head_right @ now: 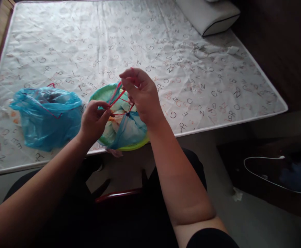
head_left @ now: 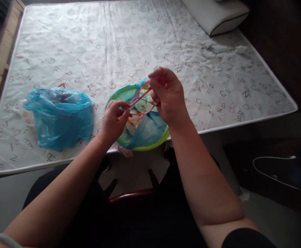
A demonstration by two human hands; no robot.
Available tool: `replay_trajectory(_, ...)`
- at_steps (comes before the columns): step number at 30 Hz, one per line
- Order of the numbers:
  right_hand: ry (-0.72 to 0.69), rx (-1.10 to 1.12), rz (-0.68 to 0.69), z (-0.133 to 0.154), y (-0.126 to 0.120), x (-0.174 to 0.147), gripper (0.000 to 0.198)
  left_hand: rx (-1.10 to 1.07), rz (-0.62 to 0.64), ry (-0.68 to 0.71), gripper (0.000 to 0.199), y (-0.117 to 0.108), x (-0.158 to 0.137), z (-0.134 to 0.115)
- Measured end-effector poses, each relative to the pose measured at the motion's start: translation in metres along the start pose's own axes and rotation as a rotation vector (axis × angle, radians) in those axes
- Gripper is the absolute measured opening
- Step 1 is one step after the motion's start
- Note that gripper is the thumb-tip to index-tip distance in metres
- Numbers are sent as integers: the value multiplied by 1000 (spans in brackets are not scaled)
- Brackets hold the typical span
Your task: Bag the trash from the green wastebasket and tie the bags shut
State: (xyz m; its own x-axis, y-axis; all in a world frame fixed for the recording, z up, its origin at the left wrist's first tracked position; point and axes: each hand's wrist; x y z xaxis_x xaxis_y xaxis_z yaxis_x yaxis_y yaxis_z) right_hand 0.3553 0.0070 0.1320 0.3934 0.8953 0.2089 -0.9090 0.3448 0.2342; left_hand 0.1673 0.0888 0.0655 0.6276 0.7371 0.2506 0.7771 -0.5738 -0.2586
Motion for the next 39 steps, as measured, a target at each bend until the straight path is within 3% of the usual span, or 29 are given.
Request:
replay_trajectory(3,-40,235,32,5,2,0,22,-14,49,-8,18,4,2,1)
replay_trajectory(6,-31,358,107,11,9,-3,19,-183,122,-37,21,11,4,-2)
replay_trajectory(9,-12,308,139,20,15,-6,20,-386,47,-35,26,12,8,-15)
replay_trajectory(12,-12,217,106,26,15,-5,19,-501,-43,-67,26,0,15,-37)
replay_trajectory(15,-46,126,46,26,13,-2,19,-541,-39,-72,19,-21,21,-58)
replay_trajectory(19,-52,186,103,25,18,3,28,-564,2,-23,12,-35,25,-74)
replay_trajectory(26,-27,178,28,53,36,0,38,-513,-3,-33,30,-11,15,-90)
replay_trajectory(30,-10,60,-1,65,35,-6,50,-543,-36,30,27,-8,12,-99)
replay_trajectory(35,-1,17,-31,47,24,-3,52,-548,-71,78,18,-23,17,-107)
replay_trajectory(39,-4,-24,29,26,9,6,48,-516,-118,61,13,-30,21,-103)
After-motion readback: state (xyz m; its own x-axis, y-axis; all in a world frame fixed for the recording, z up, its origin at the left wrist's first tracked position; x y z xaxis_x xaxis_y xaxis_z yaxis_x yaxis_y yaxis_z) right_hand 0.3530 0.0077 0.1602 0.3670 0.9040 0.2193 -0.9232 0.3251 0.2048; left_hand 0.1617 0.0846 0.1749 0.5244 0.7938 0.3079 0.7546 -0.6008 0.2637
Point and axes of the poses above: each hand's wrist, its own x-axis towards the middle knuckle, its own y-axis out of the palm, z = x × y, and after that the axes turned 7 degrees about z, right-handed
